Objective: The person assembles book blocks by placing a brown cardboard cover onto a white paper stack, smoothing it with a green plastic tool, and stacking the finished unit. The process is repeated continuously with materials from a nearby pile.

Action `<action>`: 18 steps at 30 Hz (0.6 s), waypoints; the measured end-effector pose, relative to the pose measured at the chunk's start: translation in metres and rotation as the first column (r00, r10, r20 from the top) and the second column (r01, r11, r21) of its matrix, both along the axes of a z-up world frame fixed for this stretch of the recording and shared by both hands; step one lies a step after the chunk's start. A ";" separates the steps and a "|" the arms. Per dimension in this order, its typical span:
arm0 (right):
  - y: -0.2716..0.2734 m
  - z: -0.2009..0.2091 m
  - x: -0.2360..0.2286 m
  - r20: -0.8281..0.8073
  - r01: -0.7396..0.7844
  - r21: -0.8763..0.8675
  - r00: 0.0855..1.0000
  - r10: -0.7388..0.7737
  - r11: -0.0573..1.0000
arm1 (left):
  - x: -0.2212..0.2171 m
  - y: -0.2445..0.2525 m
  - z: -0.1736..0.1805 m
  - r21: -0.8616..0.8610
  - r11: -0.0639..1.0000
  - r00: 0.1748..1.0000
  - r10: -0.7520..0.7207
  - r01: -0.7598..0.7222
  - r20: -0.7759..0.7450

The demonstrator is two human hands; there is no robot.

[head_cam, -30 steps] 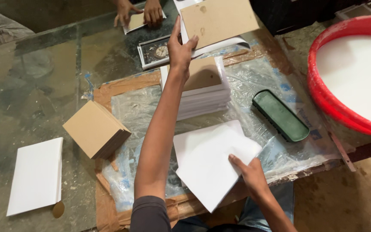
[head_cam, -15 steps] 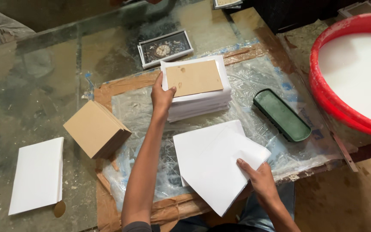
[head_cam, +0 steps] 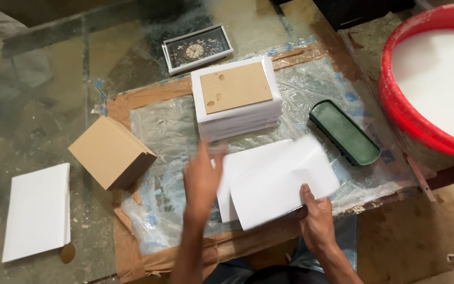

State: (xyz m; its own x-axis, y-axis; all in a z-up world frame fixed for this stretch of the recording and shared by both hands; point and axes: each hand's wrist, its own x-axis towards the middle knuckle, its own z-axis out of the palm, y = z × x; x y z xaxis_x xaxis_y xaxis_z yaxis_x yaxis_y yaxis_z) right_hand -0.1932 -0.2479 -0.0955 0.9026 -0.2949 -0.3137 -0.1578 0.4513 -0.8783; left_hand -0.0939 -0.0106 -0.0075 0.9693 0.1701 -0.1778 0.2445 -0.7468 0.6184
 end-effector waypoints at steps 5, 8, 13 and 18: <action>0.010 -0.002 -0.008 0.060 -0.085 0.295 0.996 0.071 0.952 | -0.077 -0.018 -0.049 -0.565 0.825 1.000 0.011 -0.002 0.012; 0.006 0.001 -0.010 -0.161 -0.095 0.103 0.981 0.110 0.990 | -0.085 -0.018 -0.064 -0.832 0.551 0.973 0.149 0.065 0.175; -0.026 0.016 -0.002 -0.226 -0.275 -0.278 0.950 0.215 0.920 | -0.089 -0.006 -0.041 -0.270 0.910 0.931 0.240 -0.314 -0.275; -0.021 0.039 0.005 -0.321 -0.371 -0.717 0.927 0.193 0.590 | -0.094 -0.013 -0.048 -0.137 0.971 0.980 0.193 -0.196 -0.038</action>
